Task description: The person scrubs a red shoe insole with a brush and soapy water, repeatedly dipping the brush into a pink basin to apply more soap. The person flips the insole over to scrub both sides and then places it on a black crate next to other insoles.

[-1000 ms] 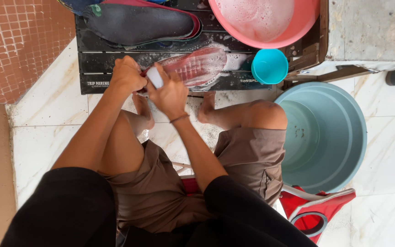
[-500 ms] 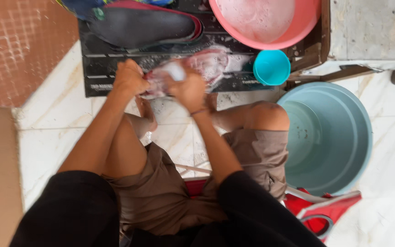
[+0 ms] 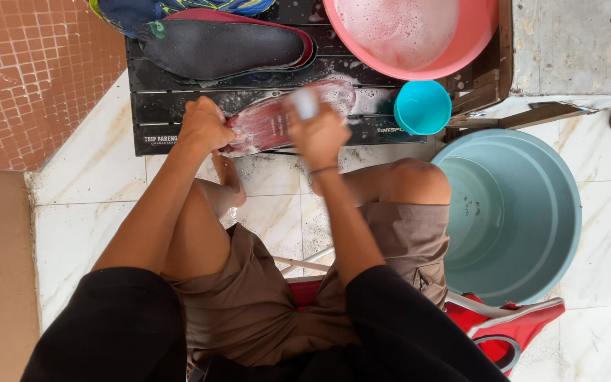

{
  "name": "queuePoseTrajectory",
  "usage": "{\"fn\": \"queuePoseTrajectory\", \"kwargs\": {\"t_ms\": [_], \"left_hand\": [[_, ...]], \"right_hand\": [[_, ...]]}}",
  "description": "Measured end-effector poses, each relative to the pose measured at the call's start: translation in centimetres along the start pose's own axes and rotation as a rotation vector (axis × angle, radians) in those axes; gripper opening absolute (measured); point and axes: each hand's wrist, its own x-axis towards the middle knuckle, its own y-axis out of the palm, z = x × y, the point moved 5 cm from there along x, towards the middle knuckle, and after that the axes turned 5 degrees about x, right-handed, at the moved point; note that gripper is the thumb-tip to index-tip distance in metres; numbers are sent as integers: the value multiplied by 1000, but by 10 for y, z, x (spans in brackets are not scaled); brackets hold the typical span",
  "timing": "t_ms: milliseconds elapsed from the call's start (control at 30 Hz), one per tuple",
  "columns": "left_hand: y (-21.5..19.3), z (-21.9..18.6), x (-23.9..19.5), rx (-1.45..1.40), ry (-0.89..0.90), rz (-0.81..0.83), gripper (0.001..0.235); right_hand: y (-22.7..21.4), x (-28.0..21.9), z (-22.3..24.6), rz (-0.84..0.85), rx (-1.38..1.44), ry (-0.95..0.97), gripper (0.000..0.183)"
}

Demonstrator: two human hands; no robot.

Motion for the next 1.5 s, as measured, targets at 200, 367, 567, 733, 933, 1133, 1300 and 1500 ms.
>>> {"fn": "queuePoseTrajectory", "kwargs": {"t_ms": [200,367,567,733,933,1133,1300,1500], "left_hand": [[43,37,53,60,2,4,28],[34,27,32,-9,-26,-4,28],[27,22,30,12,-29,9,30],[39,34,51,70,-15,8,32],[7,7,7,-18,6,2,33],[3,5,14,-15,-10,-3,28],[13,26,25,-113,-24,14,24],[4,6,15,-87,-192,189,31]], "right_hand": [[-1,-7,17,-164,9,28,55],[14,-64,65,51,210,-220,53],[-31,23,-3,-132,-78,57,60],[29,-41,43,8,6,71,54],[13,-6,26,76,118,-5,56],[1,-13,36,-197,-30,35,59],[32,-57,68,65,264,-302,55],[-26,33,-21,-95,-83,34,69]]}}
